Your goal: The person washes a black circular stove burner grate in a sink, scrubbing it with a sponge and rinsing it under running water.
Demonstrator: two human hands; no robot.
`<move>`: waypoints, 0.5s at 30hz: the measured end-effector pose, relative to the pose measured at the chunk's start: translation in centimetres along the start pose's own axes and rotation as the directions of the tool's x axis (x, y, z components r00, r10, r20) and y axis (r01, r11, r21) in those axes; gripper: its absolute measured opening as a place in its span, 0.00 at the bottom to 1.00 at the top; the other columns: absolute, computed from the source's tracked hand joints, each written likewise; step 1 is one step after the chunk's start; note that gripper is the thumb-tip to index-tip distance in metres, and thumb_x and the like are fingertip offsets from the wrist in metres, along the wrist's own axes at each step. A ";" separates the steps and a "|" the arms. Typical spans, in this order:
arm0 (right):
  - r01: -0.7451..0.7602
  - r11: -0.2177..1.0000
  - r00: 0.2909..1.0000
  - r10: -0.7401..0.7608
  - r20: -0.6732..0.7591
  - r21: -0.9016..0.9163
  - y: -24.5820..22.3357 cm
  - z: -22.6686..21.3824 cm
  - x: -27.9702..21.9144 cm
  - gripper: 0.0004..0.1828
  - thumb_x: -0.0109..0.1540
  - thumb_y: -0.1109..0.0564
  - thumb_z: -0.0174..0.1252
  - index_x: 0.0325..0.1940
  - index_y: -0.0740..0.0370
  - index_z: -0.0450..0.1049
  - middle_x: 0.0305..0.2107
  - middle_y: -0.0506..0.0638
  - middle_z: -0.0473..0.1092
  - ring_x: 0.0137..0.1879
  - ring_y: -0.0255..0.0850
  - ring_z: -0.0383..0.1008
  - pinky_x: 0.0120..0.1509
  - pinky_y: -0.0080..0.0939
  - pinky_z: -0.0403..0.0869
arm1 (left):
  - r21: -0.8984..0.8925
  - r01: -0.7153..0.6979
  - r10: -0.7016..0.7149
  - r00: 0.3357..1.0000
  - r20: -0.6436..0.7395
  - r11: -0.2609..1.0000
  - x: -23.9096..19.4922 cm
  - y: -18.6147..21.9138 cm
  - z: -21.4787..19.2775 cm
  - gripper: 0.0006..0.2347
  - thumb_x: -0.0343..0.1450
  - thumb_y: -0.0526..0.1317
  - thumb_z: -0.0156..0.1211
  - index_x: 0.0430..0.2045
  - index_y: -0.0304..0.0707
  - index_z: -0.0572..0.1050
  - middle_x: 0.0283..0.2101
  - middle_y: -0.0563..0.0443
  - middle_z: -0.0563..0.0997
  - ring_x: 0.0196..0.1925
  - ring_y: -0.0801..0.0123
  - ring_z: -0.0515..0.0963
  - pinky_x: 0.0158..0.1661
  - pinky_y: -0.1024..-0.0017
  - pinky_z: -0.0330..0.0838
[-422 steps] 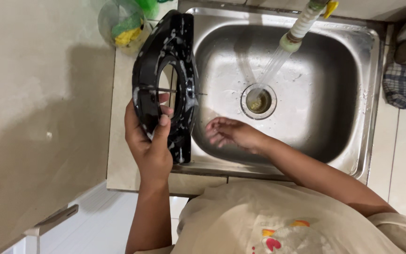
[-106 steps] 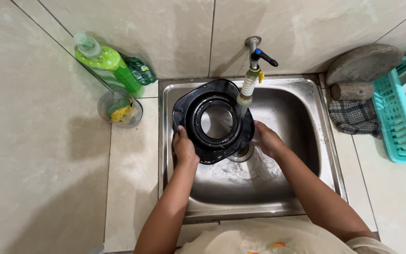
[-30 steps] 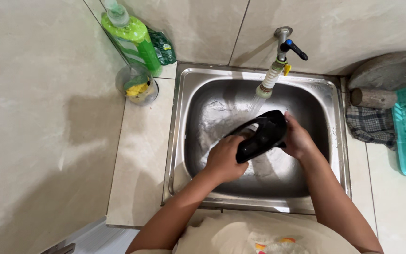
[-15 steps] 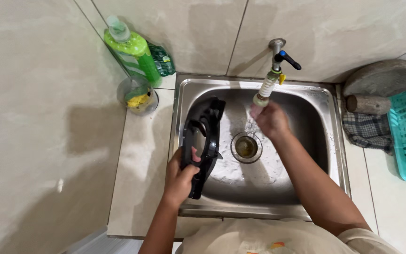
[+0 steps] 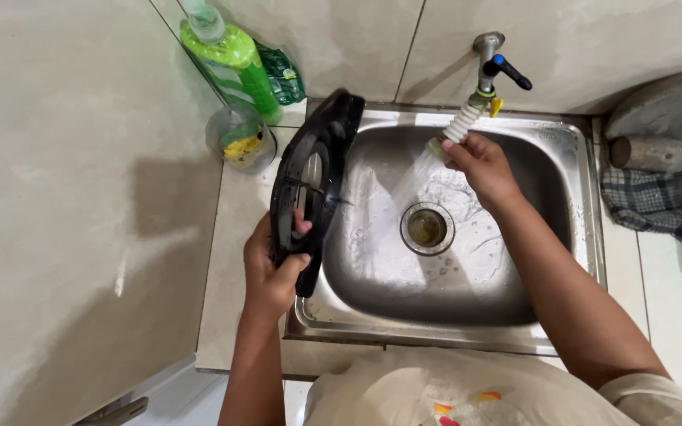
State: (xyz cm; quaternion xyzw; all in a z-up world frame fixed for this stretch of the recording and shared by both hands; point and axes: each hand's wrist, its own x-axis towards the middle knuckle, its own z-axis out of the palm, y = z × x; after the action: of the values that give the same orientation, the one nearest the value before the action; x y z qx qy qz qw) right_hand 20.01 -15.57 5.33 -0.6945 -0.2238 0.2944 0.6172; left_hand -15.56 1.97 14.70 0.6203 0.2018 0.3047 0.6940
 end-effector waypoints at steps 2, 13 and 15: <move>-0.049 0.998 0.998 0.047 0.041 0.049 -0.3 0.2 0.1 0.15 0.68 0.51 0.59 0.54 0.63 0.75 0.44 0.46 0.77 0.50 0.33 0.76 0.58 0.37 0.75 | 0.011 -0.020 0.020 1.000 -0.002 1.000 0.0 0.9 0.0 0.21 0.60 0.26 0.53 0.49 0.24 0.71 0.45 0.47 0.77 0.52 0.66 0.77 0.58 0.69 0.69; -0.156 0.938 0.988 0.143 0.065 0.310 -1.2 1.2 0.2 0.12 0.68 0.52 0.58 0.49 0.62 0.74 0.42 0.50 0.75 0.47 0.39 0.76 0.60 0.45 0.77 | -0.035 -0.136 0.133 0.988 -0.082 0.990 0.4 2.3 -0.4 0.21 0.59 0.26 0.52 0.49 0.25 0.71 0.48 0.46 0.75 0.53 0.64 0.76 0.65 0.62 0.69; -0.163 0.929 0.986 0.145 0.079 0.333 -1.3 1.3 0.3 0.11 0.68 0.52 0.58 0.48 0.61 0.74 0.41 0.50 0.75 0.47 0.38 0.76 0.61 0.45 0.77 | -0.015 -0.132 0.130 0.988 -0.081 0.991 0.3 2.2 -0.6 0.21 0.58 0.26 0.52 0.48 0.25 0.71 0.47 0.46 0.75 0.53 0.64 0.76 0.64 0.62 0.69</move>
State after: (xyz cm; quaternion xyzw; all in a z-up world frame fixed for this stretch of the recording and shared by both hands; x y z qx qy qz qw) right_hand 19.37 -14.22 6.46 -0.5855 -0.1310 0.3941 0.6962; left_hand -16.11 2.72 16.86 0.6125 0.1851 0.3763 0.6701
